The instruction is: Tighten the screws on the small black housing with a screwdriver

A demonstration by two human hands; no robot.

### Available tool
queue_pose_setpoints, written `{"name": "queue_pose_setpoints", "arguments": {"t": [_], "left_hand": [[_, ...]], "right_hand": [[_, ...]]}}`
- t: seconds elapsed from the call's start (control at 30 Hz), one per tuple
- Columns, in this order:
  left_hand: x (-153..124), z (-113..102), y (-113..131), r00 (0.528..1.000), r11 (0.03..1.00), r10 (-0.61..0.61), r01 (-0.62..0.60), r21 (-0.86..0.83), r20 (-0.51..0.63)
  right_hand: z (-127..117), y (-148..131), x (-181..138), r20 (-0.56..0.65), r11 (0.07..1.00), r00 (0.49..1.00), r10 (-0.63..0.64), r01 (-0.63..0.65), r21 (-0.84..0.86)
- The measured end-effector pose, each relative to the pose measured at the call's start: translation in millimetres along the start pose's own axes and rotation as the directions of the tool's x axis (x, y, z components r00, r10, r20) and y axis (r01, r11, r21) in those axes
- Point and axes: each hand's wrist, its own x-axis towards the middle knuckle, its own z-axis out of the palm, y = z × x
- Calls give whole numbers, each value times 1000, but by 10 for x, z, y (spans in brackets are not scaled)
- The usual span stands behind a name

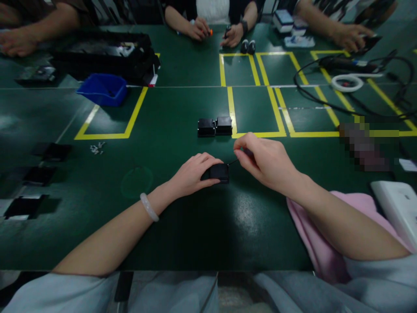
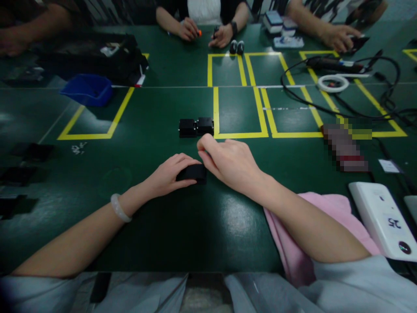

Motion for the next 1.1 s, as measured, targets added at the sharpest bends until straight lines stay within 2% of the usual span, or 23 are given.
{"name": "queue_pose_setpoints", "arguments": {"t": [0.23, 0.77, 1.1], "left_hand": [[11, -8, 3, 1000, 999, 14, -14, 35, 6], [7, -11, 10, 1000, 998, 23, -24, 63, 8], [2, -2, -10, 1000, 997, 23, -24, 72, 13]], "right_hand": [[6, 6, -12, -69, 995, 994, -83, 79, -57], [35, 13, -19, -54, 999, 998, -41, 42, 25], [42, 15, -14, -106, 993, 989, -100, 93, -72]]}}
